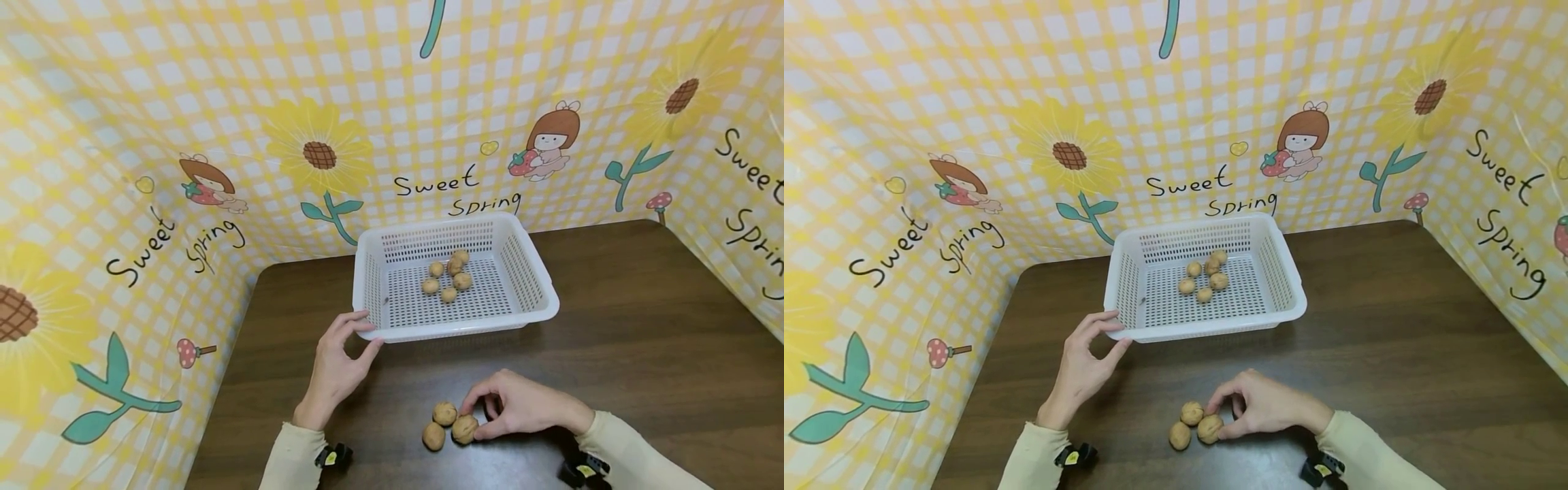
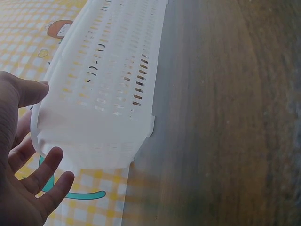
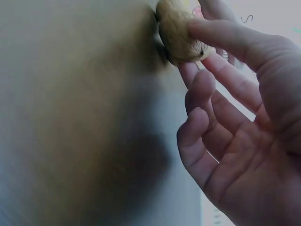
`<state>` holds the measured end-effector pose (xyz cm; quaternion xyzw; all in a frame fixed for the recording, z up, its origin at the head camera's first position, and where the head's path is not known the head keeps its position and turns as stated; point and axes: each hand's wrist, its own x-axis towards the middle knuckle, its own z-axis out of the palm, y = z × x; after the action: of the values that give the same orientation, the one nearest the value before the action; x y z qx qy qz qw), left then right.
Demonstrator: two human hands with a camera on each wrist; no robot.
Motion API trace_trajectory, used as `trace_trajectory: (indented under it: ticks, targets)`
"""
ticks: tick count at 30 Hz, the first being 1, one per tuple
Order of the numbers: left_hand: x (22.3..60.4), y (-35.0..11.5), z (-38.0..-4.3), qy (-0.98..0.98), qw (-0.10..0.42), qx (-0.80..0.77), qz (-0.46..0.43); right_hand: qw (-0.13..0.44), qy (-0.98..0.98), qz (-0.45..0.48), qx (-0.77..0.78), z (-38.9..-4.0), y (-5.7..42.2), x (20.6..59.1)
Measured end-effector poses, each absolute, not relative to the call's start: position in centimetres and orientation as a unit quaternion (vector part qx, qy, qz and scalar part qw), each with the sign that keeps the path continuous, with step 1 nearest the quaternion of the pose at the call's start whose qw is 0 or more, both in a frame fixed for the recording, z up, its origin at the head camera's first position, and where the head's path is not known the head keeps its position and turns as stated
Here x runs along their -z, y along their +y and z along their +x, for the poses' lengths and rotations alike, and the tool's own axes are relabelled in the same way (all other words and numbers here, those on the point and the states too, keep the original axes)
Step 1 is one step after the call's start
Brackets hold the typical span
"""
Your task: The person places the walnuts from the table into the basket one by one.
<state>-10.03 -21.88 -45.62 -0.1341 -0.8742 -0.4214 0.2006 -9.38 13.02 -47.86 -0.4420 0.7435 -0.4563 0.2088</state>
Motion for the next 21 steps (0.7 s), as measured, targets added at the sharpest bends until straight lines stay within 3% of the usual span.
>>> trace_trajectory:
  ticks: [7,14,21]
  targets:
    - [45.6,-21.9,-10.0,-0.873,0.205,0.421,-0.139,0.168,0.75,-0.464,0.441,-11.1,14.4,43.9]
    - [45.5,-21.9,-10.1,-0.871,0.198,0.426,-0.142,0.174,0.774,-0.444,0.416,-13.4,15.4,38.1]
    - [45.9,-22.0,-10.1,-0.873,0.195,0.426,-0.138,0.139,0.808,-0.421,0.388,-17.1,15.0,33.9]
